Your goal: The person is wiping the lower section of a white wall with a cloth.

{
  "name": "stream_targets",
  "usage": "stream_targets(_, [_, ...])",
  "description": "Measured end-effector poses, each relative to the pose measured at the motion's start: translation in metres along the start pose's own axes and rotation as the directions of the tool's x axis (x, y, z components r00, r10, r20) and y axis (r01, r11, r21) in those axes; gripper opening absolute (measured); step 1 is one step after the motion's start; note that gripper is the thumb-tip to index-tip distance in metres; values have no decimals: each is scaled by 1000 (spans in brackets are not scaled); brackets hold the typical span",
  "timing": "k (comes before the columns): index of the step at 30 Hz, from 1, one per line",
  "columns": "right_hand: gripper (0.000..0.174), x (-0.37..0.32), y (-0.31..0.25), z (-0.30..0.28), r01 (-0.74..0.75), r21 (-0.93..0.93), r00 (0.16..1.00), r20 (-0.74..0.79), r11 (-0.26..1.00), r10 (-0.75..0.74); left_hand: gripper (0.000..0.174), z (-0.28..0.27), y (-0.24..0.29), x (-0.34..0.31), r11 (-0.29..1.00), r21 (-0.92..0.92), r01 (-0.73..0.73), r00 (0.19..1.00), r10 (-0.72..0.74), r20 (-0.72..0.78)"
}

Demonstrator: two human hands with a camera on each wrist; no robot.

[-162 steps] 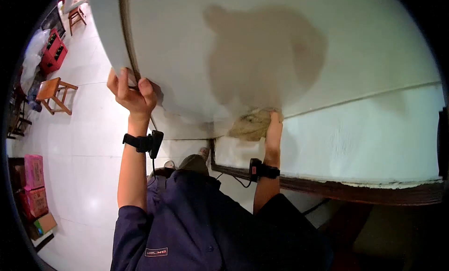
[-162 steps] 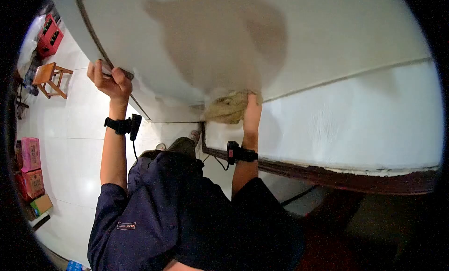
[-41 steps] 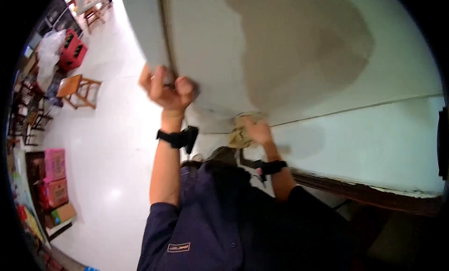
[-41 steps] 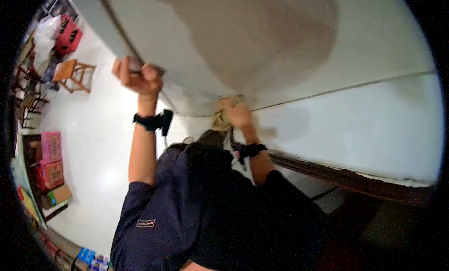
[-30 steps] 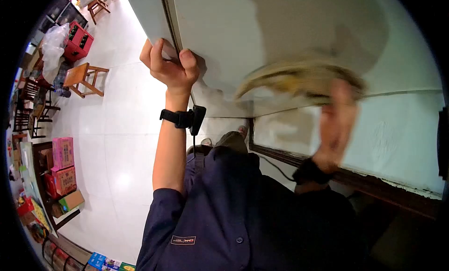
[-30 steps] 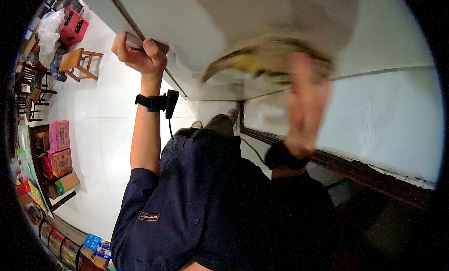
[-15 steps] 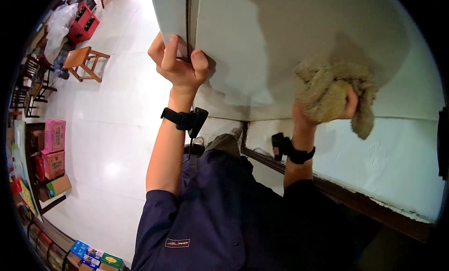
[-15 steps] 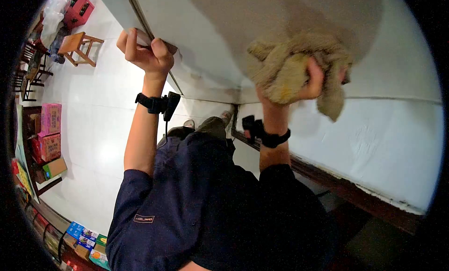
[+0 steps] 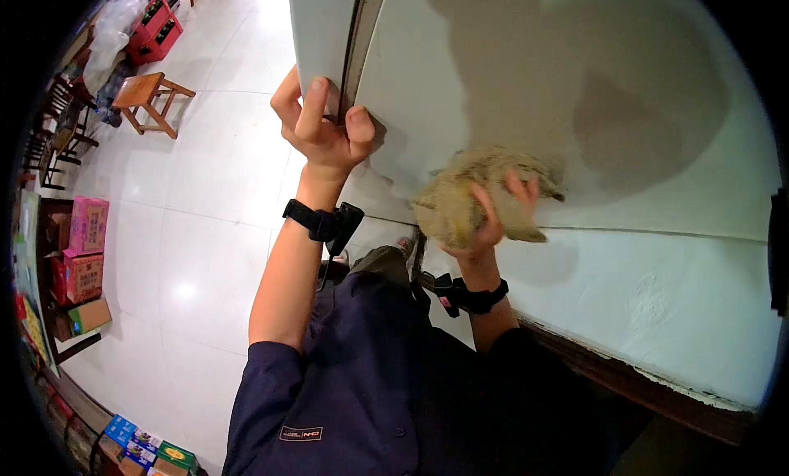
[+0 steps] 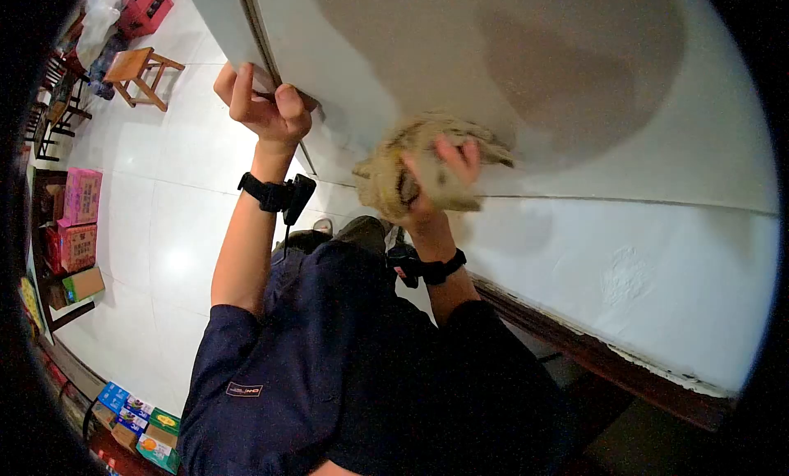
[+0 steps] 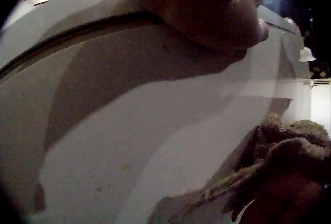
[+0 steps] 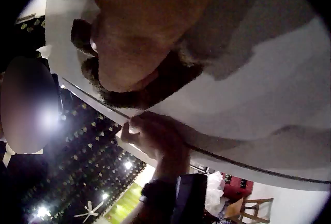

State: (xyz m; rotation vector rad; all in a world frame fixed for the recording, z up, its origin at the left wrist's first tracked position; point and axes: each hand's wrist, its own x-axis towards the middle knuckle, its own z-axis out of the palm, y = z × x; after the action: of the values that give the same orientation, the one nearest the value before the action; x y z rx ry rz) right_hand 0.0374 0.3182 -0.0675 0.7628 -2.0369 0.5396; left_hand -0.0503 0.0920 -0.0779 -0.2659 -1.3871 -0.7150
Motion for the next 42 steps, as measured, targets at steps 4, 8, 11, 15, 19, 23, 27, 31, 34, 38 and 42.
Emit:
stream_targets(4, [41, -33, 2, 42, -43, 163, 999, 33, 986, 38, 45, -3, 5, 2, 997, -71, 11, 995, -3, 101])
stream_targets(8, [22, -59, 4, 54, 112, 194, 871, 452, 975, -190, 43, -6, 4, 0, 997, -71, -14, 993, 22, 113])
stream_targets(11, [29, -83, 4, 66, 51, 196, 678, 713, 979, -178, 44, -3, 4, 1, 996, -90, -14, 994, 23, 104])
stream_targets(15, [32, -141, 14, 68, -239, 150, 600, 800, 959, 24, 47, -2, 1, -2, 999, -35, -9, 1000, 10, 24])
stream_targets(19, [44, -187, 31, 54, -591, -18, 663, 560, 807, 498, 46, 0, -1, -1, 1000, -8, -25, 1000, 25, 14])
stream_targets(23, [27, -206, 59, 34, -976, 199, 159, 381, 88, 911, 46, 2, 1, 1, 999, 20, -30, 1000, 30, 6])
stream_targets(27, [28, -206, 77, 16, -900, 361, -97, 378, -243, 921, 44, 1, 1, 0, 999, 48, -17, 1000, 17, 0])
stream_targets(31, [39, -206, 79, 25, -590, 466, -483, 450, -659, 751, 44, 3, 4, 1, 999, 51, -17, 1000, 17, 3])
stream_targets(34, [45, -178, 57, 38, -422, 463, -482, 614, -779, 625, 43, 4, 4, 1, 999, 40, -31, 999, 32, -4])
stream_targets(38, [39, -151, 33, 65, -208, 491, -396, 748, -846, 532, 45, 3, 4, 1, 998, 59, -28, 1000, 28, 6])
stream_targets(42, [38, -137, 21, 67, -150, 442, -324, 823, -885, 466, 46, 0, 4, -1, 999, 32, -23, 1000, 22, 19])
